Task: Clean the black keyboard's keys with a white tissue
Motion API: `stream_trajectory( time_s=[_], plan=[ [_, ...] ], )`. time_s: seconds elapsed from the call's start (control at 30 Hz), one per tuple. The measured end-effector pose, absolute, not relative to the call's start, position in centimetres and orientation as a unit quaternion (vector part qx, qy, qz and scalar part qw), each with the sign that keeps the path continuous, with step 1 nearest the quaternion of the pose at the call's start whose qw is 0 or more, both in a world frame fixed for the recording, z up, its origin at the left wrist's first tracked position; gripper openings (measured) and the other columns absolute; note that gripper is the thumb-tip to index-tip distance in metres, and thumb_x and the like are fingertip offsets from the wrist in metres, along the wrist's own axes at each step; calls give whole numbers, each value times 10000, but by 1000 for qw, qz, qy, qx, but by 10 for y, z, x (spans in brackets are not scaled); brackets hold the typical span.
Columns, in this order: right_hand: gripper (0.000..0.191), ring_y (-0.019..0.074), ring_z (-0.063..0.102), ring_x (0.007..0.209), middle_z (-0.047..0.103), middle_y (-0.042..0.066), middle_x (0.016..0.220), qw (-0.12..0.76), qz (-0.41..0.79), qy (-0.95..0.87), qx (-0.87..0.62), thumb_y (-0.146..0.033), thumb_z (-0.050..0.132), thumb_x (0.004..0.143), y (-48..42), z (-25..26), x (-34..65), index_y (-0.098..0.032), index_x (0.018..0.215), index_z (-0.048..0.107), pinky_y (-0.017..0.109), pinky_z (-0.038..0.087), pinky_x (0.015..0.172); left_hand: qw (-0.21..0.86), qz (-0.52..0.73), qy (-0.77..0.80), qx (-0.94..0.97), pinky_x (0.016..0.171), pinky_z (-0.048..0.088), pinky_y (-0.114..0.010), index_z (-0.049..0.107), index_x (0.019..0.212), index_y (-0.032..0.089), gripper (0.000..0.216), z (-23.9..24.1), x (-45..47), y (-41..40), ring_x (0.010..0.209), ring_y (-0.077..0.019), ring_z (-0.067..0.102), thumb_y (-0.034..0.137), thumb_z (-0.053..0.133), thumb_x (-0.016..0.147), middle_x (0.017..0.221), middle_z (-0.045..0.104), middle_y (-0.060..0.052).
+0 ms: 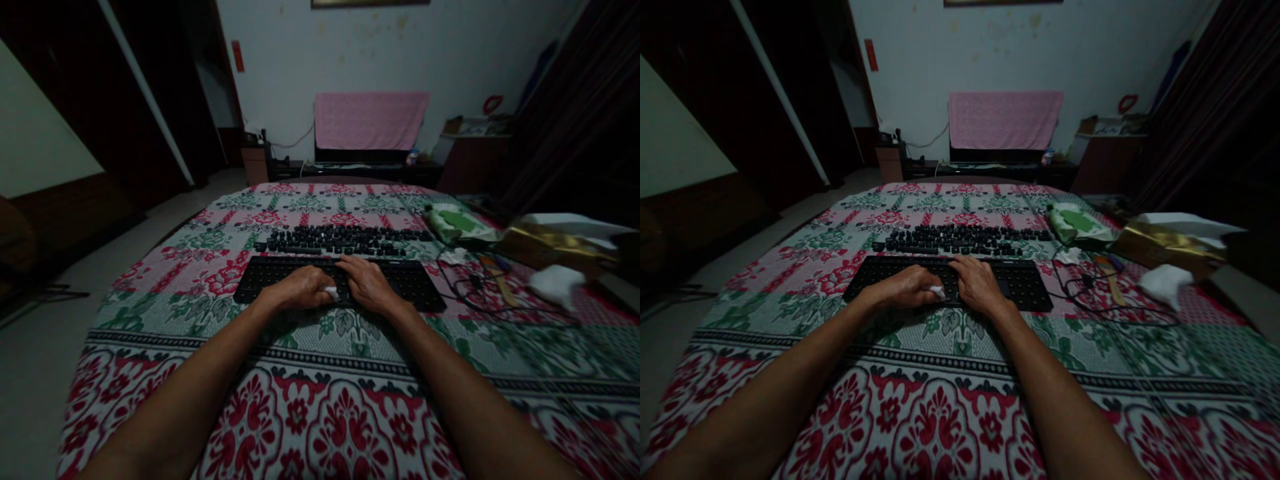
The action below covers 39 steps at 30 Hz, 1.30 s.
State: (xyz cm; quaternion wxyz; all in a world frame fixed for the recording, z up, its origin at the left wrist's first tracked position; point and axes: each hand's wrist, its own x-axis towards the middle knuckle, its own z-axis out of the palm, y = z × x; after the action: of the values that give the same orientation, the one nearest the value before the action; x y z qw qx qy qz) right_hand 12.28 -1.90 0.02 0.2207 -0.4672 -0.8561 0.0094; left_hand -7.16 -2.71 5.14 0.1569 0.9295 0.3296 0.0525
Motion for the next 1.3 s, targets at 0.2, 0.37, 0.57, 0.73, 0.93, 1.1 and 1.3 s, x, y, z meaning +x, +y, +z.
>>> stream_trajectory(
  time_s=[0.2,0.37,0.57,0.73,0.93,1.1,1.3],
  plan=[
    [441,208,392,1221,461,74,1341,223,13,-860,-460,-110,380,800,-17,-1,124,-169,1210,531,396,321,978,135,98,325,931,545,286,-207,606,750,162,169,44,-56,-35,567,-93,462,219,454,797,671,589,6],
    [457,202,387,1225,458,74,1344,221,11,-860,-459,-97,388,786,-17,-1,126,-171,1216,527,394,310,990,133,50,325,935,509,263,-216,570,674,159,113,48,-62,-28,509,-89,410,202,490,742,572,515,22],
    [461,208,392,1219,462,87,1336,214,18,-859,-466,-96,384,784,-20,4,124,-167,1217,524,404,309,993,245,57,398,882,504,277,-192,551,650,148,148,62,-105,-11,520,-79,407,258,505,737,566,465,45],
    [411,219,401,1199,473,106,1311,237,15,-854,-462,-120,380,811,-29,8,108,-161,1191,531,406,335,964,301,65,390,868,514,288,-188,566,680,140,157,59,-107,-9,535,-75,398,276,511,737,585,466,50],
    [360,225,369,1214,465,101,1317,237,14,-862,-447,-175,386,848,-37,3,91,-173,1174,540,414,331,954,231,32,369,900,471,246,-196,549,632,146,147,49,-99,-9,483,-73,372,263,522,717,511,434,58],
    [354,219,360,1222,461,94,1322,235,13,-863,-448,-183,397,853,-35,0,94,-174,1174,546,404,324,960,192,0,399,897,448,228,-203,543,595,147,120,57,-101,-12,454,-73,362,225,530,687,487,430,54],
    [341,212,349,1233,457,92,1321,238,22,-863,-445,-300,389,892,-36,3,94,-186,1172,544,404,309,975,233,38,456,858,591,370,-189,653,799,172,170,65,-121,-3,638,-108,526,265,535,719,692,611,26]
  ],
)
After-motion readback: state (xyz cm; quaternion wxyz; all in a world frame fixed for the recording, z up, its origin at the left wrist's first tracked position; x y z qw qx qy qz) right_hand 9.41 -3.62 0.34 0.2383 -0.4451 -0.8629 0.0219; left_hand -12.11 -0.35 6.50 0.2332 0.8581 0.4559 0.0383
